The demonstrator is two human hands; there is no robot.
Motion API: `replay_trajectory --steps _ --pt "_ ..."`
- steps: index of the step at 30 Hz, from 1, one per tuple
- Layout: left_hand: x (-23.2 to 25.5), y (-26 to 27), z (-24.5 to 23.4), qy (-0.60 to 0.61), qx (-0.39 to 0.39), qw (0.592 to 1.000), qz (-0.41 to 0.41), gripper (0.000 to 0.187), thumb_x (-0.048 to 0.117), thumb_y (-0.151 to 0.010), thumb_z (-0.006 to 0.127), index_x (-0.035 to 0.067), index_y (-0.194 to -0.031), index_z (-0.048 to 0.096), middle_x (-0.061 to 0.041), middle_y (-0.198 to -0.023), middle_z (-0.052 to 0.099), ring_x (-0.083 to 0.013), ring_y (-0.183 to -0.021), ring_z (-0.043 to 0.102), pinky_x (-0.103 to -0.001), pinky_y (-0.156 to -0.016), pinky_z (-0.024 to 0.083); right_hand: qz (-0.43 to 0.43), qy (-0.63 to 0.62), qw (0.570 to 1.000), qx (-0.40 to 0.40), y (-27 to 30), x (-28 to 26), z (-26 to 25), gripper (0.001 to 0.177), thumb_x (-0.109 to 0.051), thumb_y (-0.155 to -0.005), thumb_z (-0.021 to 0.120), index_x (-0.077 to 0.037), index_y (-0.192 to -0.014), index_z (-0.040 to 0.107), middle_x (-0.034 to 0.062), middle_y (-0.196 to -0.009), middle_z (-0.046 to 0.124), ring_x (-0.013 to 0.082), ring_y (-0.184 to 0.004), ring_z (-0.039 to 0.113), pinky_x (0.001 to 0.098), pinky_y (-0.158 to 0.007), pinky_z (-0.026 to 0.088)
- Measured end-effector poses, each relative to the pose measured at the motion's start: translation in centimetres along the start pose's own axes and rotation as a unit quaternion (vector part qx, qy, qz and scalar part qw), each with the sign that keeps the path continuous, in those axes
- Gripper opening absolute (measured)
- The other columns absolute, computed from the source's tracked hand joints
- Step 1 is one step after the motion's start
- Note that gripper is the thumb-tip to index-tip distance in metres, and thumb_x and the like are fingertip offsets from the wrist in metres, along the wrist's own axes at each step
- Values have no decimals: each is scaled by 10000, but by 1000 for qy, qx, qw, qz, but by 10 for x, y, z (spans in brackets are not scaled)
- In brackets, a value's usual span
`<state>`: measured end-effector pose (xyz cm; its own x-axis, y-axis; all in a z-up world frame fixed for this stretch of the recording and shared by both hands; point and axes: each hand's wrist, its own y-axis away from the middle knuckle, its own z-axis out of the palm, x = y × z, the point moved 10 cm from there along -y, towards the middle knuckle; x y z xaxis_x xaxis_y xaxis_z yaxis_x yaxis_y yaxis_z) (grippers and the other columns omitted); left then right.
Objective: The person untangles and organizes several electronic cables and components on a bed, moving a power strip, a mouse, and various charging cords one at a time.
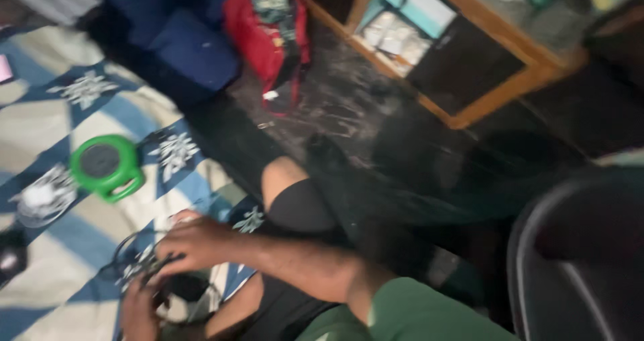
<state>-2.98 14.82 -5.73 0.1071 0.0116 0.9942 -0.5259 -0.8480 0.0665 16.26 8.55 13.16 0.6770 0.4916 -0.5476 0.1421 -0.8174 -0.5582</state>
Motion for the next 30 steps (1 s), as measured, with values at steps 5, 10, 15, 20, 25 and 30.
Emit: replay_trajectory --steps 5,10,15,20,25,30 --pt "68 18 21 -14 38 998 -52 313 298 -973 649 26 -1121 695 53 -884 650 -42 -768 567 -233 -642 484 51 -66 997 -3 -8 13 3 485 -490 -732 887 -145 -996 671 2 -922 683 237 -934 692 447 -1006 454" --pt "74 31 56 156 -24 976 -148 381 342 -958 653 62 -1217 667 47 -709 552 -55 -525 478 -228 -458 387 69 -184 976 -90 -10 13 8 480 -347 -749 914 -100 -1107 711 189 -1380 631 327 -1335 567 430 -1112 428" --pt "106 40 82 348 -143 914 -155 250 251 -1033 710 24 -1080 615 67 -667 461 -27 -533 400 -216 -477 353 38 -235 955 -176 -3 3 22 547 -503 -824 834 -82 -1154 721 204 -1369 636 345 -1378 542 435 -1117 416" --pt "119 42 78 360 -134 912 -143 220 215 -970 701 24 -1074 667 66 -637 457 -35 -515 402 -211 -463 355 103 -288 932 -195 1 10 38 624 -608 -855 728 -81 -1186 673 31 -944 663 134 -851 626 311 -751 524" --pt "105 24 52 459 16 886 -65 154 211 -1005 679 65 -986 632 35 -745 519 -67 -618 479 -255 -566 431 287 -333 884 -159 14 38 57 451 -381 -993 643 -67 -1317 626 15 -882 601 68 -671 543 240 -590 490" --pt "86 17 29 456 112 882 -24 183 248 -1033 652 75 -980 627 -11 -872 603 -123 -808 575 -316 -742 504 261 -333 898 -123 11 41 54 437 -276 -1074 540 -40 -1442 535 58 -1054 705 68 -678 619 196 -630 517"
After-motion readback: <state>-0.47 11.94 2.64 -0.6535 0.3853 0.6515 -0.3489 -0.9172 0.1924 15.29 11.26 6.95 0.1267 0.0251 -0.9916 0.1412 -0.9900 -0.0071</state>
